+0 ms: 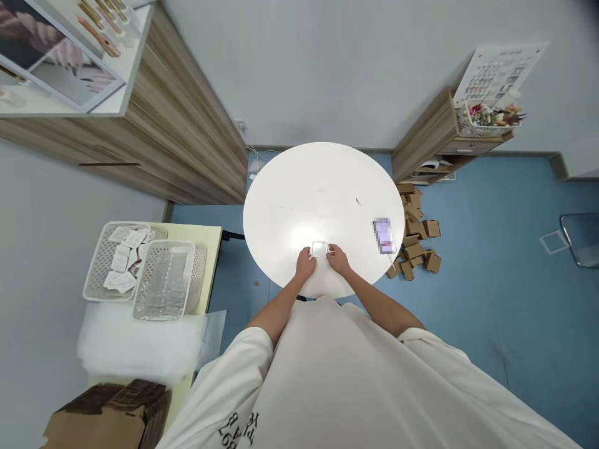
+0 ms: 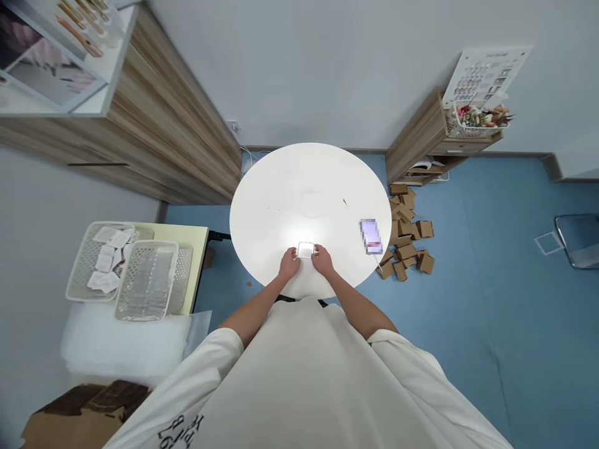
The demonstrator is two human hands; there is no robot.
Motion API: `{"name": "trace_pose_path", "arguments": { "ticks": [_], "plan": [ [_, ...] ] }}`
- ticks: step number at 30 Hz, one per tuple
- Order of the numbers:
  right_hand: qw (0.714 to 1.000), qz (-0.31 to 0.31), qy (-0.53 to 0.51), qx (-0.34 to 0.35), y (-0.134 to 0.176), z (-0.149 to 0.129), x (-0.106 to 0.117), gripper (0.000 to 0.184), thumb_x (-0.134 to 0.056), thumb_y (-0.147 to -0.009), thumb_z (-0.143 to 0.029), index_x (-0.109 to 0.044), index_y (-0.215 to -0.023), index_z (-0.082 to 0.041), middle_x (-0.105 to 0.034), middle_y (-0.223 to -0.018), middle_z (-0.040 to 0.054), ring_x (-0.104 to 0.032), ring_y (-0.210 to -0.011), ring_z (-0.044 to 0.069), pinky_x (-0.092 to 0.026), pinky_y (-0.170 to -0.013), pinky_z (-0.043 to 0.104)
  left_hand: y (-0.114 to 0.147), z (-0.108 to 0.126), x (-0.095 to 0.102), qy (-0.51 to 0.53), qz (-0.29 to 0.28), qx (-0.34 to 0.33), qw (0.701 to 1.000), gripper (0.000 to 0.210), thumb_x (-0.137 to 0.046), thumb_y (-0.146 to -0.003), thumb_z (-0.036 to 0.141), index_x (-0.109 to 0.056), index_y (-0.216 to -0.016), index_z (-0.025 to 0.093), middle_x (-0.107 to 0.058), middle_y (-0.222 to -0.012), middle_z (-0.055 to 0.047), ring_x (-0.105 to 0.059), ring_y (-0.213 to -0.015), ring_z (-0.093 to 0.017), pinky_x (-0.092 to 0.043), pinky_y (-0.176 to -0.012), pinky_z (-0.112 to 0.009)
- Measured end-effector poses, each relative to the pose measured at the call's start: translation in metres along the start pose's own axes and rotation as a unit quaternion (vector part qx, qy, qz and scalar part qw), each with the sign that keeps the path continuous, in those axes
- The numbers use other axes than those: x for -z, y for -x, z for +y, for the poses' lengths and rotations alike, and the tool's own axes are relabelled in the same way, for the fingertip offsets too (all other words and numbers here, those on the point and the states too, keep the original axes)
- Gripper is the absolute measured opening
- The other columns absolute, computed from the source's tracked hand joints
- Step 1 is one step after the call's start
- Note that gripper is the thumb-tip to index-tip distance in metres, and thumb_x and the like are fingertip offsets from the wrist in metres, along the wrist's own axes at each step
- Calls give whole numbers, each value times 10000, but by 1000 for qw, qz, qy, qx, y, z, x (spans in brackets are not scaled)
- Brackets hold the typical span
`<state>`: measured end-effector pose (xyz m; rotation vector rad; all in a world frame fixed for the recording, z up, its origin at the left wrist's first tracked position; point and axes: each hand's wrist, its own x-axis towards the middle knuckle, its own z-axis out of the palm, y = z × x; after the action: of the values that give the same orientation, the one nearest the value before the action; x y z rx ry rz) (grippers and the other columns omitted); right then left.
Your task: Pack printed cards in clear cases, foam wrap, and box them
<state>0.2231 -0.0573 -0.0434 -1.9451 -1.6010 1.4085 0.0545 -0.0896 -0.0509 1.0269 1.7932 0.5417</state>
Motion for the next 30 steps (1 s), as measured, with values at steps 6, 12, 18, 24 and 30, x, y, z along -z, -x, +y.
{"name": "trace_pose_path", "arguments": {
  "ticks": [6, 12, 18, 24, 30],
  "plan": [
    [1000, -7, -6, 8, 13, 4, 0, 414, -516, -871, -213, -558, -1282, -235, -640, -1271, 65, -641, -1053, 181, -518, -920, 317, 6, 2, 10, 7, -39, -6, 999, 564, -615, -801, 101, -475, -1339, 194, -622, -1286, -115, -586, -1192, -232, -456, -1007, -359],
    [997, 8, 36, 75, 13, -2, 5, 385, -518, -893, -228, -591, -1271, -216, -627, -1265, 78, -629, -1048, 181, -499, -953, 328, 8, 15, 18, 8, -2, -65, 998, 588, -638, -786, 106, -487, -1344, 212, -621, -1246, -97, -582, -1172, -224, -455, -1002, -355],
    [992, 15, 90, 92, 10, -19, 14, 317, -471, -961, -278, -656, -1212, -220, -682, -1169, 65, -633, -1039, 182, -476, -941, 305, -2, 20, 20, 15, 47, -79, 996, 385, -612, -874, 202, -549, -1254, 201, -632, -1068, -71, -604, -1041, -197, -477, -947, -331],
    [984, 0, 151, 91, 6, -32, 17, 302, -438, -987, -284, -726, -1069, -244, -723, -1086, 42, -642, -1015, 188, -464, -853, 262, -8, 18, 17, 20, 56, -57, 997, 304, -636, -883, 255, -580, -1174, 191, -637, -1017, -64, -615, -993, -191, -484, -906, -317],
    [968, -34, 219, 120, 7, -40, 22, 311, -413, -1011, -285, -718, -1060, -248, -726, -1079, 37, -639, -988, 188, -432, -809, 246, -9, 18, 20, 20, 60, -45, 997, 270, -655, -865, 244, -608, -1124, 188, -661, -1030, -71, -635, -980, -189, -490, -906, -318]
  ]
}}
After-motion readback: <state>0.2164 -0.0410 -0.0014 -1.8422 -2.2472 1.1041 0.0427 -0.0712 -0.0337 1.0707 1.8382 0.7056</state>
